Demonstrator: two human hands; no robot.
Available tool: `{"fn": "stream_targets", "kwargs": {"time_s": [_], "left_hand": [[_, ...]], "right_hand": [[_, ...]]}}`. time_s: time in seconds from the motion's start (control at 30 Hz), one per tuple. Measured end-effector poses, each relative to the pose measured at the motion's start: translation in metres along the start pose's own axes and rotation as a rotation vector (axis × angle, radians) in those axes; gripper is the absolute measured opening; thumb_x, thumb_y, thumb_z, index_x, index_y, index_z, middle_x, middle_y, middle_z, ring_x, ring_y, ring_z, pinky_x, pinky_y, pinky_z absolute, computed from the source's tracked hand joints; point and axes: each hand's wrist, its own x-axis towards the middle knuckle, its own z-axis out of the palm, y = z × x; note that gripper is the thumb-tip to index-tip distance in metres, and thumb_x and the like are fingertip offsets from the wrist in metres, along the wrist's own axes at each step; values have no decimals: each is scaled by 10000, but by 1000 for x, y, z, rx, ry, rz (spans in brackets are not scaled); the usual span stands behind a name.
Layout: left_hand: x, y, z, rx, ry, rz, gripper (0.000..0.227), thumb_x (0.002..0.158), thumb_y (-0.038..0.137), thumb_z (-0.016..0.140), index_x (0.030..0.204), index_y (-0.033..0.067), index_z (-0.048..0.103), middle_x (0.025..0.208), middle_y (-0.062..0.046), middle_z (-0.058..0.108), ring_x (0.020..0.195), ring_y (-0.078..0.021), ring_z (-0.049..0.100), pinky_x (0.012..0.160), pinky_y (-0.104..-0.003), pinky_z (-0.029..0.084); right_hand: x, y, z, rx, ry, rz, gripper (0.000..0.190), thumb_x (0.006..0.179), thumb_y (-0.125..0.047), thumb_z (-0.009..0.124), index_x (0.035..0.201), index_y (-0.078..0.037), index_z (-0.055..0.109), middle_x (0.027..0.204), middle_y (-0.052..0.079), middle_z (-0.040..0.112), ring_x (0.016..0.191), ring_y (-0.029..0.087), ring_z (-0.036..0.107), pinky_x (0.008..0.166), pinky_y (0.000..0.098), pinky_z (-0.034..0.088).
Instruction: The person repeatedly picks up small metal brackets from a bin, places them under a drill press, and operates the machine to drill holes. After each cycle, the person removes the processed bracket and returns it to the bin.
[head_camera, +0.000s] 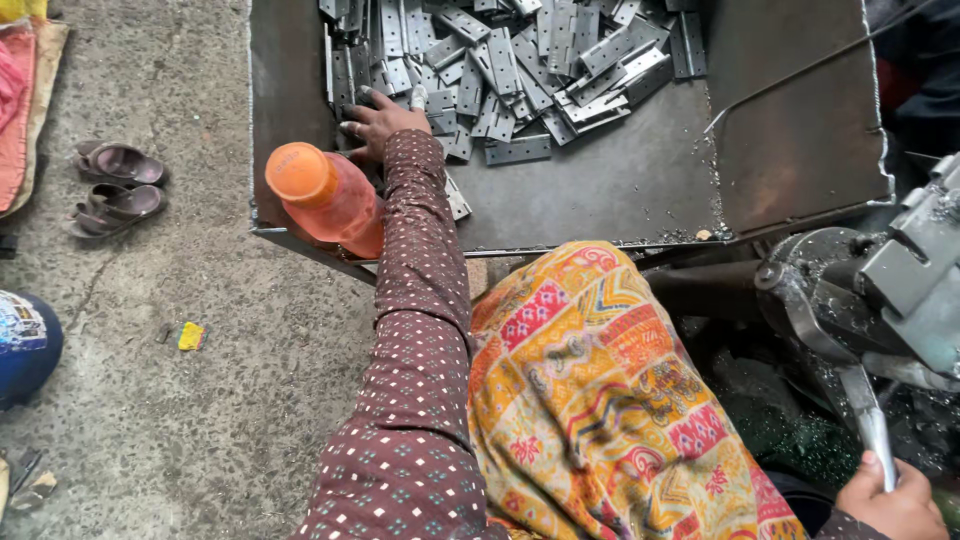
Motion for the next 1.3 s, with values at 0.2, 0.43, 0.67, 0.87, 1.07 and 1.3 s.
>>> {"fn": "stream_targets", "kwargs": {"time_s": [0.2,0.43,0.67,0.87,1.07,1.3], "left_hand": [[-26,-4,-11,74,-79,155,876,851,601,667,1521,199,271,1554,-168,276,1442,-353,265,1119,-694,236],[-96,32,34,81,-143,306,749,828,509,724,1424,172,419,1461,-164,403,1347,-375,401,1085,-663,310],[-150,52,121,39,-165,485,674,819,483,722,1323,84,516,1285,-169,573,1188,-328,582,971,-511,486],[-84,44,57,-27,-79,468,460,1010,297,545,1391,45,492,1230,-187,648,1038,-291,700,826,-435,615],[-64,2,-20,254,-131,228,1043,768,321,831,1559,112,184,1576,-194,174,1360,-439,328,1033,-634,411],[-146,32,72,297,-283,639,593,933,595,571,1309,137,578,1344,-125,527,1253,-319,528,1061,-690,338]], "right_hand": [[-11,-1,9,-9,0,38,199,941,-325,647,993,-141,704,760,56,674,726,206,681,771,333,559],[-2,-11,2,-66,10,19,230,935,-386,630,968,-164,679,805,39,699,757,217,689,791,371,535],[-1,-27,-28,-76,-118,82,303,1030,-480,588,1013,-193,687,835,29,726,742,230,701,742,417,528],[-3,-38,-48,-125,-125,77,290,1017,-486,570,1029,-218,683,828,-1,722,715,196,698,730,390,523],[-4,-44,-59,-116,-163,116,284,1031,-491,577,1020,-229,686,809,-3,716,707,207,695,711,392,522],[-9,-45,-66,-83,-160,100,301,1088,-497,578,1041,-216,673,863,-5,717,734,213,692,732,395,529]]}}
